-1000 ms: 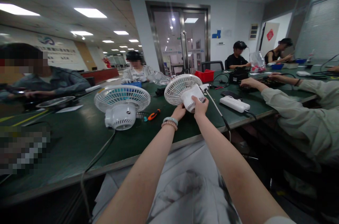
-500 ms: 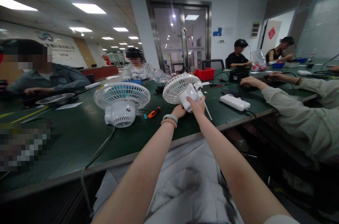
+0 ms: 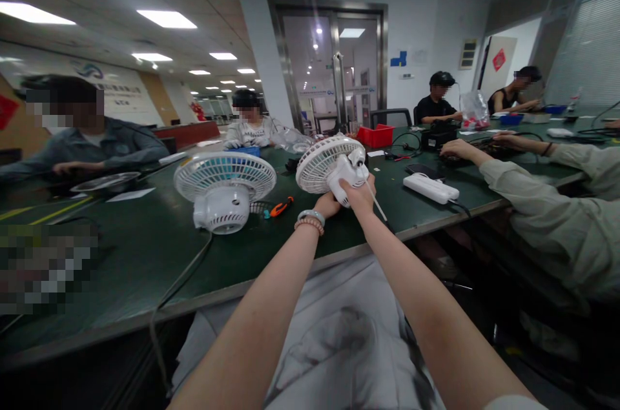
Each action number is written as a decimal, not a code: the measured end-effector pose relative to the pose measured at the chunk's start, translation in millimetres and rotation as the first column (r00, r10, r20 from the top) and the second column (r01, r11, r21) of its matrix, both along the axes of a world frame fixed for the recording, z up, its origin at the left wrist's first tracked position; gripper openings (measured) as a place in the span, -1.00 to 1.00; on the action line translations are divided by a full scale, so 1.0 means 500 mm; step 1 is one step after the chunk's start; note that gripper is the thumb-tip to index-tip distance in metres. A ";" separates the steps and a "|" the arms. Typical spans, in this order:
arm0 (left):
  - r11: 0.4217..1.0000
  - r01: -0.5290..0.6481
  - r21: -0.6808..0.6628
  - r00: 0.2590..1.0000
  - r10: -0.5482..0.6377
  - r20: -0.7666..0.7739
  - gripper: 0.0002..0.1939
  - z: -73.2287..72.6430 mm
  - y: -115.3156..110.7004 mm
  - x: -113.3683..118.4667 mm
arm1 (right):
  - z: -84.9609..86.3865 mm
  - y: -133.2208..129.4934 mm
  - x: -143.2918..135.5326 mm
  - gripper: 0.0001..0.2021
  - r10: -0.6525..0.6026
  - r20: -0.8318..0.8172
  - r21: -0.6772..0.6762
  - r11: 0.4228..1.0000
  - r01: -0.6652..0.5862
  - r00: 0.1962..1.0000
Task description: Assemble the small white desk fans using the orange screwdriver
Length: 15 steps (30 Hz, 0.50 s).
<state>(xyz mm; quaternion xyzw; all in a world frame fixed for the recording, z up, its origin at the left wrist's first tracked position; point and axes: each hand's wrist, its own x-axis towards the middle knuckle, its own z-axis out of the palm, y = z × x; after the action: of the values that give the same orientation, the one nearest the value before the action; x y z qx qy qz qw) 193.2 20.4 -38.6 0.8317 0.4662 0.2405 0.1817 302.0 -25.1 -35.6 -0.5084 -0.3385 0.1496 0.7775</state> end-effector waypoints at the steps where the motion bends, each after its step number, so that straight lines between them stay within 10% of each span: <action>1: 1.000 0.003 0.001 1.000 -0.003 -0.004 -0.48 -0.001 0.002 0.000 | 0.001 -0.001 0.001 -0.42 -0.003 -0.016 -0.020 1.000 0.003 1.000; 15: 0.999 -0.030 -0.036 0.999 0.031 0.033 -0.39 0.001 0.002 0.002 | -0.012 0.013 0.014 -0.56 -0.002 -0.120 0.069 0.998 0.010 0.993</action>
<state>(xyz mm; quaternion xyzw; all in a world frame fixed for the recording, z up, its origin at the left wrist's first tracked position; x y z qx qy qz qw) 194.0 21.3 -37.9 0.8171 0.4799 0.2487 0.2003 308.8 -18.6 -41.5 -0.4721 -0.2948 0.1654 0.8141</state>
